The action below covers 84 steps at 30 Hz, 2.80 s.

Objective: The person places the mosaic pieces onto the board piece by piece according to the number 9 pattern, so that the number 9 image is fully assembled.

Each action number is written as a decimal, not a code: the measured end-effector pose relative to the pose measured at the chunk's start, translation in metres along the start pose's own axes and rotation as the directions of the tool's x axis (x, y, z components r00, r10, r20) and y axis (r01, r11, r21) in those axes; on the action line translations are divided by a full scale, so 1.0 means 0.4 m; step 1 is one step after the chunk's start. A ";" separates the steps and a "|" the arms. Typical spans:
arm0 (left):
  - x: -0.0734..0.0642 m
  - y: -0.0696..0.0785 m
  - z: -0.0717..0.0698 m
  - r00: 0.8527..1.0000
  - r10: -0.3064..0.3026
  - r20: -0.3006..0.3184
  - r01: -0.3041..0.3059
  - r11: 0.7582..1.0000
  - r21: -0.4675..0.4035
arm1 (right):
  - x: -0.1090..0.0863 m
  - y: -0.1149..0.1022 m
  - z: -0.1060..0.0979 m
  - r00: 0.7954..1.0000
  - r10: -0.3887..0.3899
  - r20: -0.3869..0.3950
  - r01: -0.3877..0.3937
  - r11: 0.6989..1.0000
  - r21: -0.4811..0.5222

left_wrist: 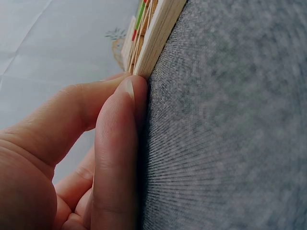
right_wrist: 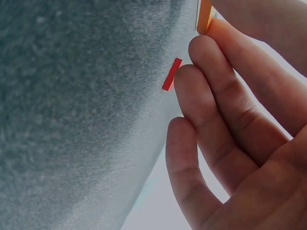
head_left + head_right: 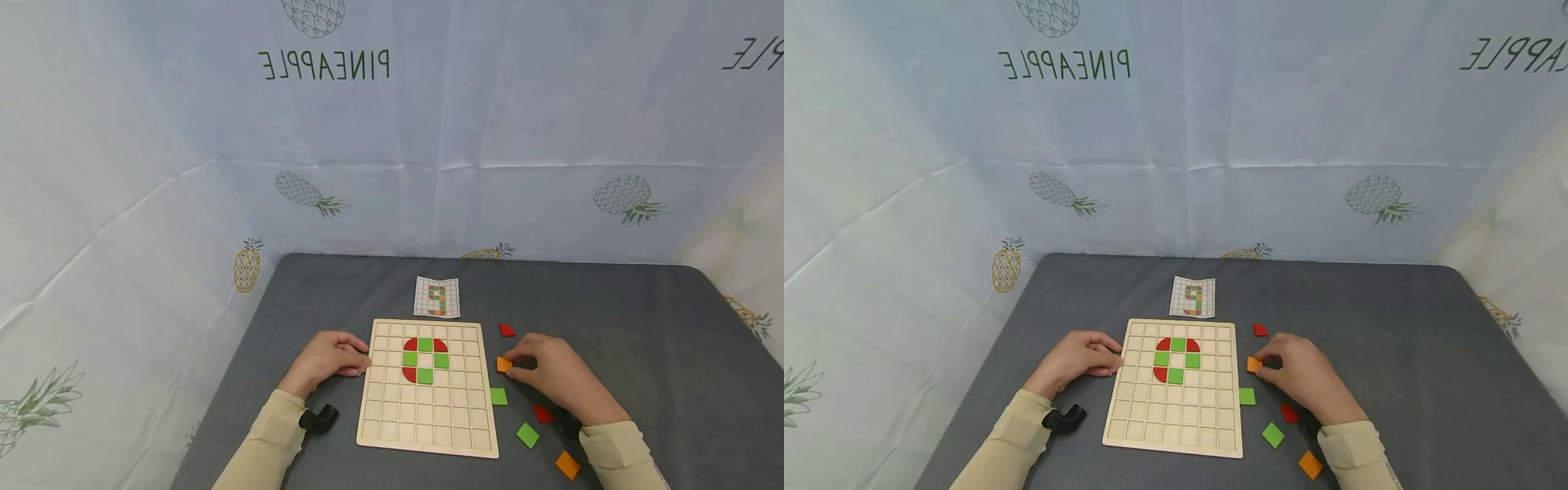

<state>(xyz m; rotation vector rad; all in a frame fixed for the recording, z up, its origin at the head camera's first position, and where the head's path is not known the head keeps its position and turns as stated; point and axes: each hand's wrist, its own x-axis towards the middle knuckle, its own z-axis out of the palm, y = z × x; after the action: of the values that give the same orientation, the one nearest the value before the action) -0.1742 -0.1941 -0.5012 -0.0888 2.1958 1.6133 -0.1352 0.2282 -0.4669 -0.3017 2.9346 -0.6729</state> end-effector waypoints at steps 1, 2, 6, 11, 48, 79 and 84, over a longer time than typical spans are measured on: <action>-0.001 0.000 -0.001 1.000 0.000 -0.001 0.000 1.000 0.001 | 0.000 -0.002 0.000 1.000 -0.001 0.000 0.001 1.000 -0.002; -0.001 0.000 -0.002 1.000 0.000 -0.003 0.000 1.000 0.002 | 0.000 -0.004 0.000 1.000 -0.003 0.000 0.003 1.000 -0.003; -0.004 -0.001 -0.003 1.000 0.000 0.000 0.000 1.000 -0.001 | -0.002 -0.013 0.000 1.000 -0.009 0.005 0.009 1.000 -0.002; -0.003 -0.001 0.000 1.000 0.004 0.000 -0.004 1.000 0.002 | -0.004 -0.026 0.002 1.000 -0.015 0.011 0.015 1.000 0.000; 0.000 0.008 -0.002 1.000 -0.002 -0.007 0.002 1.000 -0.005 | 0.059 -0.210 0.097 0.982 -0.187 0.001 0.187 0.982 0.015; 0.004 0.002 0.000 1.000 -0.007 -0.017 0.007 1.000 0.005 | 0.066 -0.214 0.120 0.985 -0.170 -0.004 0.170 0.985 0.002; 0.004 0.002 0.000 1.000 -0.010 -0.015 0.010 1.000 0.001 | 0.067 -0.213 0.119 0.985 -0.173 -0.002 0.173 0.985 -0.002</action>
<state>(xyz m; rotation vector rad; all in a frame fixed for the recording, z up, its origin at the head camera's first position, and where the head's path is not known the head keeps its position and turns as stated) -0.1759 -0.1934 -0.5011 -0.1122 2.2042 1.6111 -0.1395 0.1272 -0.4736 -0.5621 2.9346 -0.6910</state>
